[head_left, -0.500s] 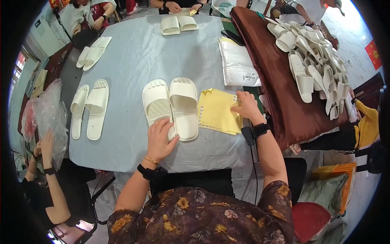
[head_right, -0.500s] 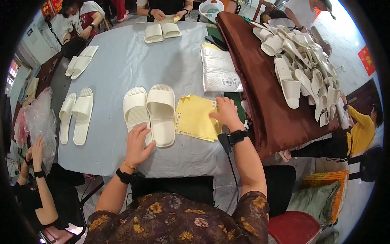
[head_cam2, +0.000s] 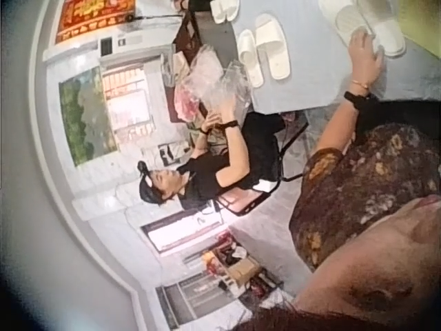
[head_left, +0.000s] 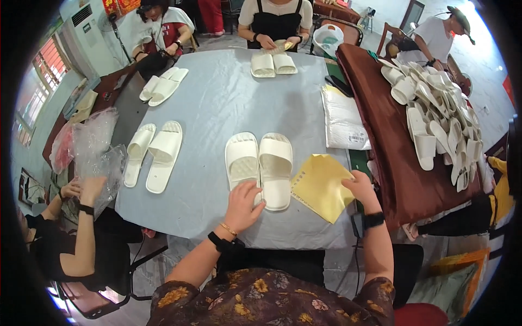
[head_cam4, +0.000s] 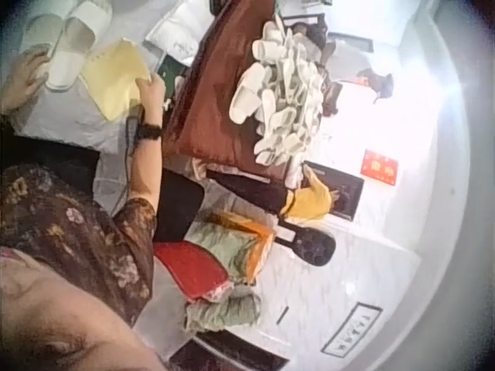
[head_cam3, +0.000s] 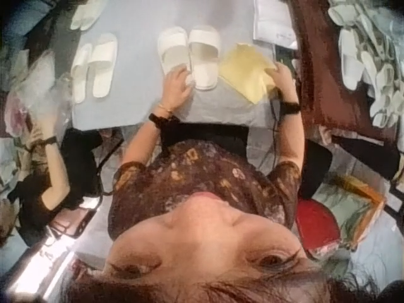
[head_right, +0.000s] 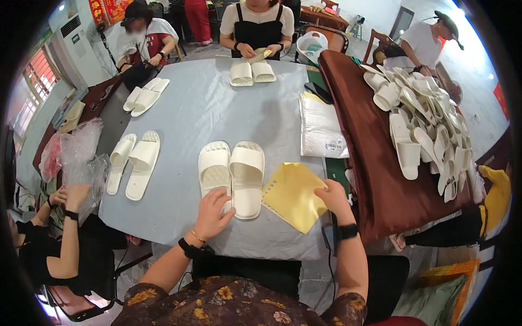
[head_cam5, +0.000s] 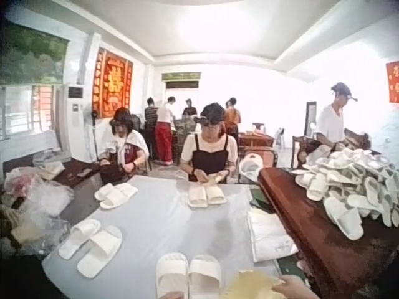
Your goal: Labeling and inspecting white slippers in a shoe factory.
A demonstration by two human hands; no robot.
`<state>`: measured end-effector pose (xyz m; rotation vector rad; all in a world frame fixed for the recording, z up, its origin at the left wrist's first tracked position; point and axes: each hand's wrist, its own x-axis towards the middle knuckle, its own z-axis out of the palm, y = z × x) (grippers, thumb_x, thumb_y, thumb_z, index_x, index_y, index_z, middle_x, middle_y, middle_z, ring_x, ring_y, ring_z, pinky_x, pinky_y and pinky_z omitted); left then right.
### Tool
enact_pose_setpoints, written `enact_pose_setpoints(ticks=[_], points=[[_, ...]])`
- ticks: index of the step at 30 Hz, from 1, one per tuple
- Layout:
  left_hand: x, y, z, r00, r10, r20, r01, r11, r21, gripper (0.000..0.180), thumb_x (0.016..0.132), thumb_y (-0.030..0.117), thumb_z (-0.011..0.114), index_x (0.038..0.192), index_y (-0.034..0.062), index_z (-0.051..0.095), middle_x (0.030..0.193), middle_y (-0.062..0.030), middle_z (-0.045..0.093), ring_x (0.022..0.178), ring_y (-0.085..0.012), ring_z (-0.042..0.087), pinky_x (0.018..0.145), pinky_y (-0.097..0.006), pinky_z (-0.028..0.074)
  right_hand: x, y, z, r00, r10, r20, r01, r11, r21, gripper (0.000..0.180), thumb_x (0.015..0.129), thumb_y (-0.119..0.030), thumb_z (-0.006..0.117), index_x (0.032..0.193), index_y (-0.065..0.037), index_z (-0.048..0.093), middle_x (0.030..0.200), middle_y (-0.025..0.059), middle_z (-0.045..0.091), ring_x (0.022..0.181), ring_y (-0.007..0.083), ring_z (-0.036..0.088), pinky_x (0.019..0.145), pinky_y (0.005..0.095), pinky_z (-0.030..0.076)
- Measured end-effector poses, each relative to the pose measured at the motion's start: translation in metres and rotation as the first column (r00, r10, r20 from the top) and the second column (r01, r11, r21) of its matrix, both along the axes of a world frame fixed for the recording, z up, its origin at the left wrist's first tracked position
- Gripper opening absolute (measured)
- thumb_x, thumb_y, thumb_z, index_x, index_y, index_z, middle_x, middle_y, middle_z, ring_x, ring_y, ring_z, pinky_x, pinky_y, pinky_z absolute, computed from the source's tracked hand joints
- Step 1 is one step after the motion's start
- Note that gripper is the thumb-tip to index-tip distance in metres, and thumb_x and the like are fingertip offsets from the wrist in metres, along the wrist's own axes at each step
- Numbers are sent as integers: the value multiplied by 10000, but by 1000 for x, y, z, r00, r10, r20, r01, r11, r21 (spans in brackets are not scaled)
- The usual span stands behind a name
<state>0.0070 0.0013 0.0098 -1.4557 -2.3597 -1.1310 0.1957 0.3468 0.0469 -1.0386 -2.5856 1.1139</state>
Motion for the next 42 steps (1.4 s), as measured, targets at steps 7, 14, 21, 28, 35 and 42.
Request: enact_pose_setpoints(ticks=[7,14,21,28,35,42], points=[[43,16,31,726,-223,651,263,964,37,416,880,203,682,1246,31,585,1289,-160,559,1197,-325,531,975,-380,450,37,-33,1,653,-510,-560,-137,648,-749,207,943,-71,588,1135,5,611,1027,70,692,861,160,678,790,297,546],[68,56,37,-87,-307,948,352,880,317,659,986,350,562,1515,81,278,1389,-141,494,1254,-244,511,1032,-372,439,45,-113,-23,685,-599,-414,-42,535,-844,255,958,-74,557,1199,3,592,1077,76,681,917,159,669,809,305,541],[72,61,42,-240,-435,868,132,871,473,630,972,498,503,1444,95,387,1373,-59,532,1232,-178,537,1008,-335,452,41,-142,-31,748,-479,-460,-38,661,-750,249,986,-135,532,1129,42,631,1010,61,692,843,100,642,729,249,508],[70,54,37,-203,-452,868,-16,888,459,515,1015,363,484,1420,58,394,1347,-75,546,1198,-205,566,981,-369,485,38,-140,-31,730,-533,-429,-11,618,-786,287,1016,-180,508,1105,51,652,968,47,701,822,84,638,720,236,502],[56,53,30,-329,-433,839,-194,901,389,410,1053,295,399,1380,49,422,1309,-95,567,1172,-244,585,968,-413,498,50,-126,-40,704,-557,-440,38,648,-761,273,1022,-192,501,1057,27,658,966,43,697,808,84,637,706,227,496],[37,45,41,-317,-452,834,-270,886,377,406,1054,285,389,1381,47,429,1299,-110,579,1159,-255,599,942,-426,519,66,-88,-25,405,-636,-657,212,764,-609,212,1012,-128,486,1114,5,616,972,31,663,789,72,586,678,220,466]])
